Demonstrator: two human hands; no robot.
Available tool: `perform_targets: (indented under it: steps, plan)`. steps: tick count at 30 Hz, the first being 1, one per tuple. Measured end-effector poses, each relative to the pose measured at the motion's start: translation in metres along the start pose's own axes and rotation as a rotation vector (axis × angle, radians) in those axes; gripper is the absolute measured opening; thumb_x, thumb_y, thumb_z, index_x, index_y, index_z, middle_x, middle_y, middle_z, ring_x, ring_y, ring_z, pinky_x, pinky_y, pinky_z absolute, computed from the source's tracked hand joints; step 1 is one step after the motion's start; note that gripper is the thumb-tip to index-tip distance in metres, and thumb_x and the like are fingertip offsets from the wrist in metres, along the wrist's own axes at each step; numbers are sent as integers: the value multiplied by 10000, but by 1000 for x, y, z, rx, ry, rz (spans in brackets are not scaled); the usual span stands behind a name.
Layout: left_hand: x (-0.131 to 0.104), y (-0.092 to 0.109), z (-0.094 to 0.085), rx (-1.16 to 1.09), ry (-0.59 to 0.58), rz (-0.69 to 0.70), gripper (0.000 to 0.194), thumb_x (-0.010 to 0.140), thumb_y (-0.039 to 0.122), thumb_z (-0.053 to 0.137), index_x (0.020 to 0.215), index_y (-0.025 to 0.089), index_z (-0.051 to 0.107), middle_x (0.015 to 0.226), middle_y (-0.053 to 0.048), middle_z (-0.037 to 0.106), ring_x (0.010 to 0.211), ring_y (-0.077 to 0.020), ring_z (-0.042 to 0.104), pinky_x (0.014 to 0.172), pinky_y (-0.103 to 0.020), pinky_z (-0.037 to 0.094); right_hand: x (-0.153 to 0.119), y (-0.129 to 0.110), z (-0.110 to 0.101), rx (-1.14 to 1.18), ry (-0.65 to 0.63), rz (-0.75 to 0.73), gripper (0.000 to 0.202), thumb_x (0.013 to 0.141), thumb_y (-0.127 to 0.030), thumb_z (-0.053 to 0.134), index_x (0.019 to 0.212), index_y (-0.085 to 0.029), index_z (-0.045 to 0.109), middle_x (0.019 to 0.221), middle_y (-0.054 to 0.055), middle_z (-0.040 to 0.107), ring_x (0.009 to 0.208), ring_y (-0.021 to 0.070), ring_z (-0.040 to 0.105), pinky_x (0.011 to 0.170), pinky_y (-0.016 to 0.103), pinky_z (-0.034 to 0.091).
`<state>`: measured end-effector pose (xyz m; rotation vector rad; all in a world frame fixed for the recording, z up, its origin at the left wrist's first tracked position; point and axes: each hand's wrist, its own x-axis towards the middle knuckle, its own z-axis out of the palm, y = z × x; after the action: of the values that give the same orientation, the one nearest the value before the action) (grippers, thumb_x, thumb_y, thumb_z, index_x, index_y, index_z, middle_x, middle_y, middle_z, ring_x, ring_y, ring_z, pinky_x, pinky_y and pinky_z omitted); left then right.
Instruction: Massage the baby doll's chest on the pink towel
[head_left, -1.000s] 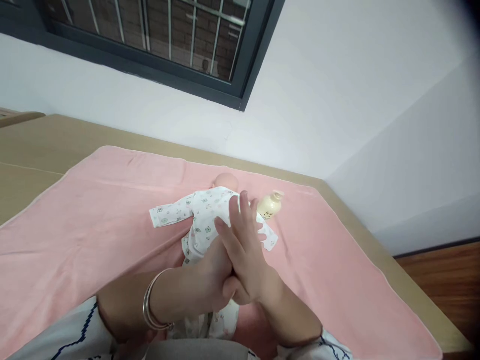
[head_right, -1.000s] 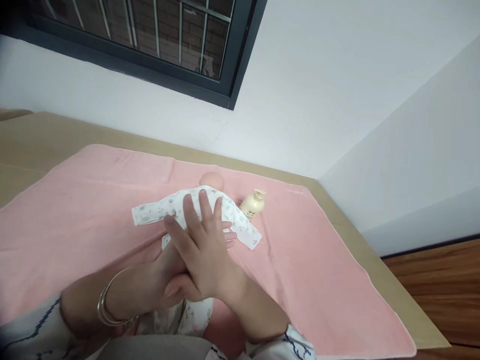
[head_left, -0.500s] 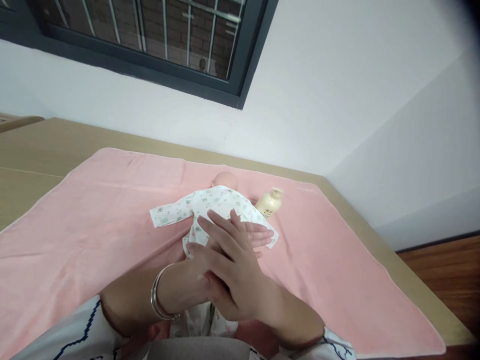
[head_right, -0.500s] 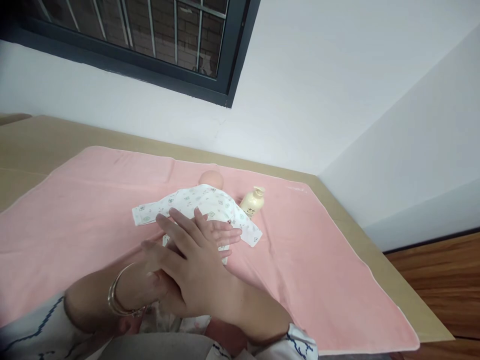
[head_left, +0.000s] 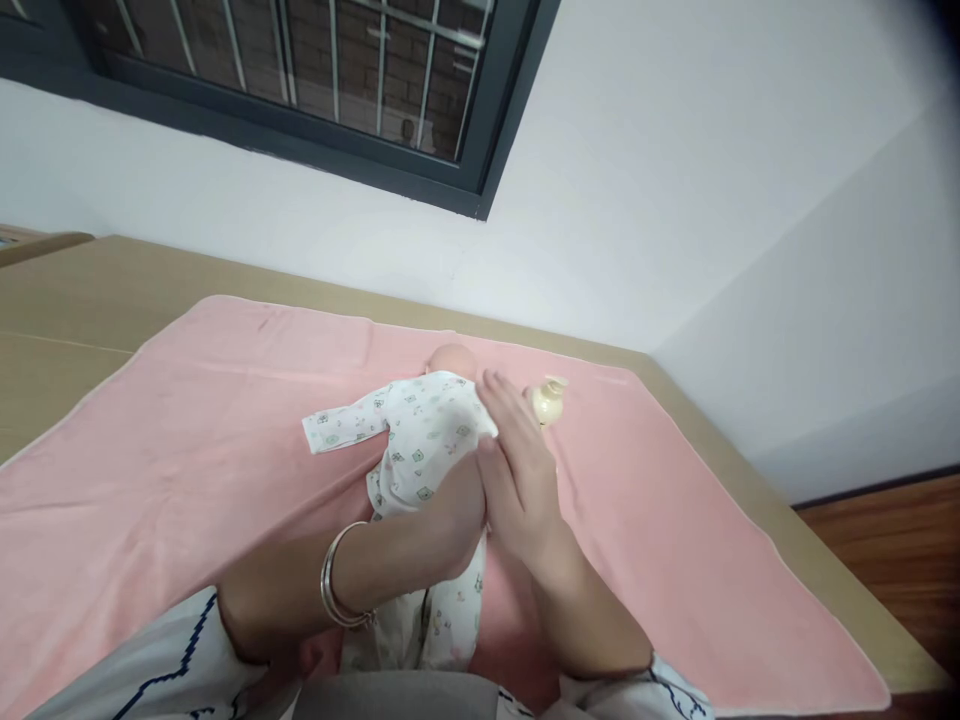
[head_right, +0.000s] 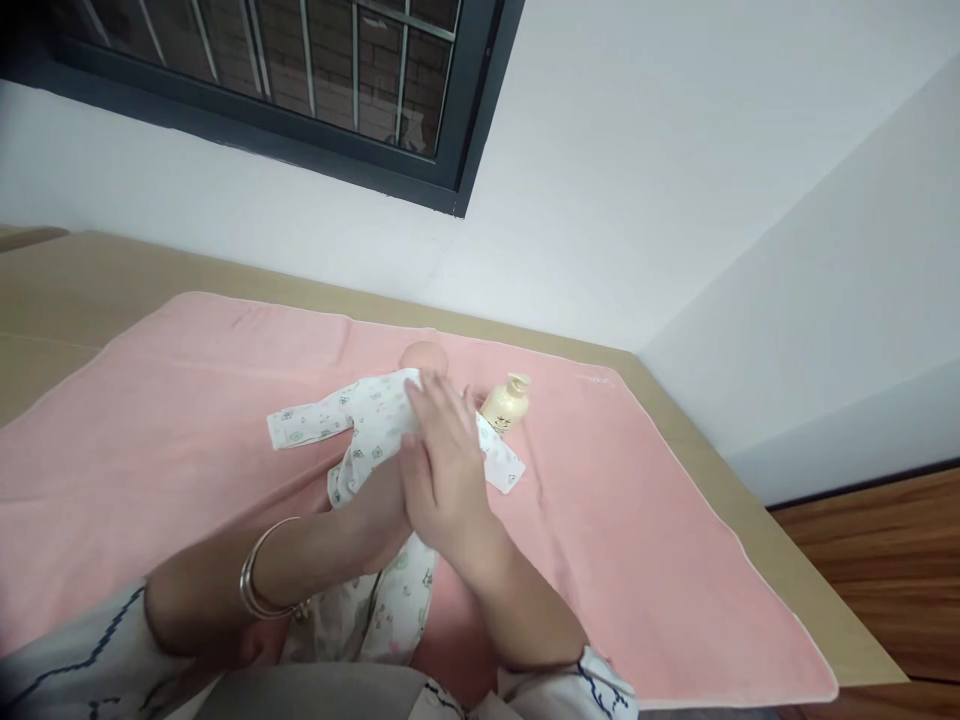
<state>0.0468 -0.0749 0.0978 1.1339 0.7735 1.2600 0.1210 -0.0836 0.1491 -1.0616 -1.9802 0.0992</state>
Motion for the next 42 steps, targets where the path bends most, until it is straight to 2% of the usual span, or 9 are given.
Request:
perform_targets:
  steps: [3,8,13,20,24,28,31,37,42]
  plan:
    - [32,10,-15,10,-43,23,403,935,334,450,1292,224,601,1336,-78,644,1346,-289,516,1149,-496,424,7,18,0,-62,33,107,460,1049,-324,341,1503,-299,411,1571,46,409,1480,252,328,1225,602,212]
    - [89,-19,-63,405,327,179,356,828,212,529,1160,171,649,1339,-118,630,1383,-287,460,1215,-499,277,11,45,17,-115,-136,178,485,1017,-251,344,1493,-235,437,1536,96,454,1462,270,360,1205,605,251]
    - [101,-51,-90,425,310,195,286,876,260,478,1063,176,678,1169,-102,709,1163,-260,626,1095,-456,435,10,51,34,-36,-171,163,529,951,-122,330,1448,-187,499,1448,104,557,1374,217,489,1189,487,351]
    - [93,-69,-89,327,383,239,353,968,379,397,1063,184,675,1173,-95,708,1173,-239,622,1084,-426,450,7,72,71,-160,-352,281,544,914,-75,349,1437,-34,494,1513,190,461,1444,236,393,1216,417,310]
    - [92,-75,-90,312,420,247,395,987,419,373,1083,174,668,1183,-107,701,1183,-235,619,1082,-417,456,5,93,92,-232,-447,208,535,912,-72,373,1426,-78,522,1519,142,469,1487,231,309,1256,439,176]
    - [90,-77,-93,353,401,254,396,989,428,382,1101,176,665,1198,-109,696,1186,-240,614,1098,-429,438,9,112,90,-255,-443,240,471,1030,-277,340,1467,-169,481,1573,87,400,1513,246,238,1245,507,138]
    - [88,-77,-93,363,396,265,403,994,420,372,1113,169,664,1212,-116,690,1195,-243,608,1105,-434,430,9,111,87,-337,-443,366,572,1048,-399,335,1517,-75,380,1599,187,314,1509,310,233,1222,516,186]
    - [88,-79,-92,346,412,252,382,994,400,374,1082,177,672,1199,-108,699,1186,-241,614,1098,-438,442,-2,84,94,-453,-485,260,528,1024,-246,335,1513,-52,380,1608,201,289,1524,337,163,1229,516,146]
    - [89,-81,-94,362,412,255,399,994,426,376,1110,180,668,1204,-103,697,1200,-241,612,1110,-424,430,10,111,84,-362,-512,283,543,1058,-398,293,1525,-134,378,1614,146,305,1514,301,218,1219,510,182]
